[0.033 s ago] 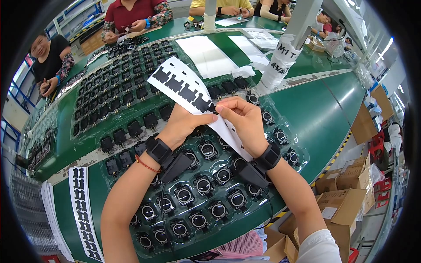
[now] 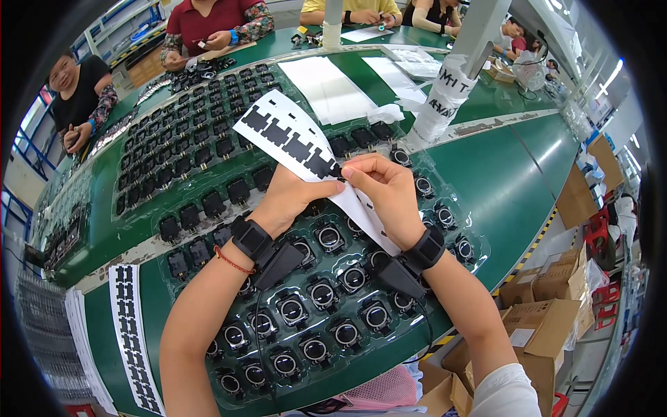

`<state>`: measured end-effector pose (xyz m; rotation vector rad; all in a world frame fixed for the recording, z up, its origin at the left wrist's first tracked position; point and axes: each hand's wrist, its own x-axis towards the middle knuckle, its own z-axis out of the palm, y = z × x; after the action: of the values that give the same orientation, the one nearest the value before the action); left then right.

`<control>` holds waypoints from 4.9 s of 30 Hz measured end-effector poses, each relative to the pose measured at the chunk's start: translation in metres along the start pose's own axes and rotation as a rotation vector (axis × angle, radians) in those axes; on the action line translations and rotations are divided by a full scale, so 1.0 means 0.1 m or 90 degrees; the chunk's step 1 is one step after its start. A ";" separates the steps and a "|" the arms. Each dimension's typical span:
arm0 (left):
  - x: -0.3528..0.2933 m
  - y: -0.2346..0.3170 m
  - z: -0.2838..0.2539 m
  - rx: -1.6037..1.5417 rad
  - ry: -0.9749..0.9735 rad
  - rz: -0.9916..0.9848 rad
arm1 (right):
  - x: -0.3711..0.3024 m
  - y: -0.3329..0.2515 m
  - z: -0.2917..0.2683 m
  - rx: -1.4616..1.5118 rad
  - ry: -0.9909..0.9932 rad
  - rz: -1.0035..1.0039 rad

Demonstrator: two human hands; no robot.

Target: The person peels a sticker from a sheet, presses it onto the back of a small electronic component, and places the component into a plastic tray.

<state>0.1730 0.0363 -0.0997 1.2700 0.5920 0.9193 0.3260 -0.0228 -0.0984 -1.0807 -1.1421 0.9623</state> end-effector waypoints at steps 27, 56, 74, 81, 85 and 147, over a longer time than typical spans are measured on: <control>0.00 -0.02 -0.03 -0.043 -0.004 -0.034 | 0.01 0.02 0.01 0.029 -0.020 0.023; 0.08 -0.03 -0.10 -0.075 0.156 -0.056 | 0.05 -0.02 -0.06 0.044 0.233 -0.208; 0.30 0.07 0.33 0.561 -0.219 0.127 | 0.08 -0.04 -0.17 0.005 0.338 -0.258; 0.67 -0.14 0.63 0.685 -0.323 0.313 | 0.06 -0.10 -0.09 -0.053 0.350 -0.306; 0.71 -0.17 0.68 0.763 -0.348 0.281 | 0.05 -0.11 -0.12 -0.099 0.358 -0.338; -0.12 0.05 -0.16 -0.057 -0.082 -0.051 | -0.03 -0.09 -0.02 -0.246 0.010 -0.119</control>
<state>0.1526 0.0343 -0.0999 1.2063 0.4912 0.7833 0.3282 -0.0284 -0.0908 -1.2573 -1.4255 0.5982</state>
